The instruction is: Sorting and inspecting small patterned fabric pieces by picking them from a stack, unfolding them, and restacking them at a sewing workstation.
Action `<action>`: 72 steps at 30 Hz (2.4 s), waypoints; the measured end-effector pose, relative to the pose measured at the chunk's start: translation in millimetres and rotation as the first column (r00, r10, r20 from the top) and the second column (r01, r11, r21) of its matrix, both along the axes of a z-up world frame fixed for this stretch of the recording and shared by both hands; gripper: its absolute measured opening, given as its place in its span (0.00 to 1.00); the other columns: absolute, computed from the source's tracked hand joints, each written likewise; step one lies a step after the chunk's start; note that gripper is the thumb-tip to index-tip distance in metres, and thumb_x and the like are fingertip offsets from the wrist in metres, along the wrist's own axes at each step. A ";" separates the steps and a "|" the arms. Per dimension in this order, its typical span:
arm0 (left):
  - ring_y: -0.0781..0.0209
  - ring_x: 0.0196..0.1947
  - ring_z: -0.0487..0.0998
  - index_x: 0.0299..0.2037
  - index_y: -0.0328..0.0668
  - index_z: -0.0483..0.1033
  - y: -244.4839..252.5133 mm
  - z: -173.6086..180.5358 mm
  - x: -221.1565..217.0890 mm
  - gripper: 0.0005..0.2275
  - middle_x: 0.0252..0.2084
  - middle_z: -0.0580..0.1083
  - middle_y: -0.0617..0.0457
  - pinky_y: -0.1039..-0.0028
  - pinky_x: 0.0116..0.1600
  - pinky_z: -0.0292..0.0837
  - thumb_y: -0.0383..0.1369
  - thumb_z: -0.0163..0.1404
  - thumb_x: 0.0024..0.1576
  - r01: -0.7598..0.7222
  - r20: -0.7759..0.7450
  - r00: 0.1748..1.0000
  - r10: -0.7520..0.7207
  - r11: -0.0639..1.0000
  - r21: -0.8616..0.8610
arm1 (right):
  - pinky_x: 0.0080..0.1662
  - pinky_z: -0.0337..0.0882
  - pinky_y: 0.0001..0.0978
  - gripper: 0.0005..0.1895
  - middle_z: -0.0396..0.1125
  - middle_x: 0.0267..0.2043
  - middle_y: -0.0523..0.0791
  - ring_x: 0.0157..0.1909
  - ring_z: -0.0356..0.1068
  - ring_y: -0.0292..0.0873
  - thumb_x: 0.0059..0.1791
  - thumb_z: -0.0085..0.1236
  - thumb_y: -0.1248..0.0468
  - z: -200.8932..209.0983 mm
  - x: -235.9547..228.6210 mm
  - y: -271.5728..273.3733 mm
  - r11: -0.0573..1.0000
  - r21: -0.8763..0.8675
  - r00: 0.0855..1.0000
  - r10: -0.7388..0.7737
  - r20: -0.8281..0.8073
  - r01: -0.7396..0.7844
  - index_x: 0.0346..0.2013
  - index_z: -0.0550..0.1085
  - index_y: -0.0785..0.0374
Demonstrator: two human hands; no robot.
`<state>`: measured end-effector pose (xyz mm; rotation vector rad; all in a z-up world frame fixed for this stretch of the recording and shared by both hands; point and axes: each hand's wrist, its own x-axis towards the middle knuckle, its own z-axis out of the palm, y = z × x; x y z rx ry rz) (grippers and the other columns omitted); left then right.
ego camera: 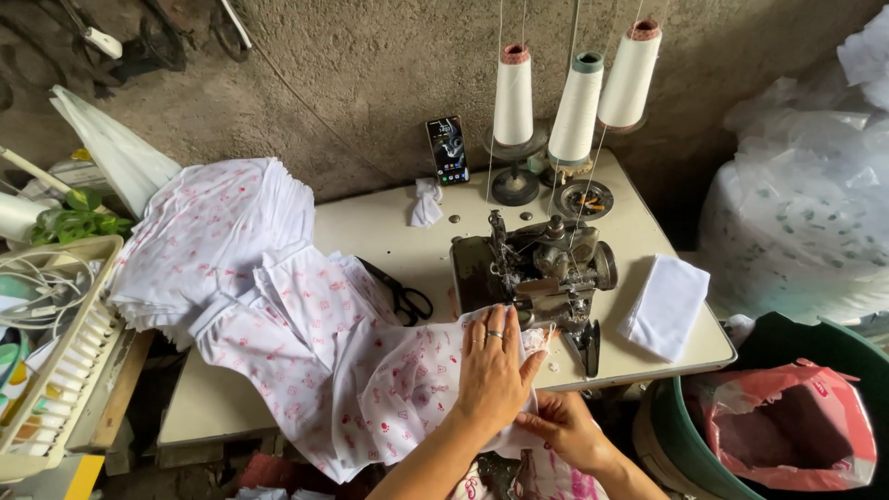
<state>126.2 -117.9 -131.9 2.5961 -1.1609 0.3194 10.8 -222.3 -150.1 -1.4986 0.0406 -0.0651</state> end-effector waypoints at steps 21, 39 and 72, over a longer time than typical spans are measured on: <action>0.57 0.37 0.81 0.46 0.32 0.77 -91.5 -10.7 -47.2 0.07 0.39 0.78 0.44 0.76 0.42 0.81 0.25 0.51 0.60 0.086 -0.284 0.846 -0.451 0.642 -0.762 | 0.35 0.70 0.36 0.07 0.65 0.35 0.45 0.29 0.67 0.45 0.45 0.54 0.64 -14.5 30.8 -189.1 0.353 -0.935 0.808 -0.544 -0.226 -0.023 0.24 0.73 0.63; 0.62 0.37 0.82 0.34 0.58 0.80 -223.0 -114.8 -15.7 0.05 0.28 0.79 0.60 0.72 0.44 0.77 0.32 0.54 0.51 -0.383 -0.765 0.635 -0.110 0.815 -0.435 | 0.35 0.73 0.36 0.07 0.75 0.26 0.42 0.29 0.76 0.43 0.38 0.65 0.54 -66.3 13.5 -237.8 0.601 -0.698 0.838 -0.546 -0.004 0.388 0.27 0.82 0.49; 0.60 0.29 0.76 0.33 0.42 0.82 43.0 49.3 45.8 0.01 0.30 0.79 0.52 0.66 0.37 0.76 0.28 0.59 0.54 -0.544 -0.814 0.020 -0.581 0.677 -0.496 | 0.23 0.75 0.29 0.08 0.74 0.26 0.53 0.22 0.74 0.45 0.50 0.59 0.68 66.3 9.8 -39.5 0.921 0.218 0.931 0.268 0.249 -0.323 0.32 0.77 0.74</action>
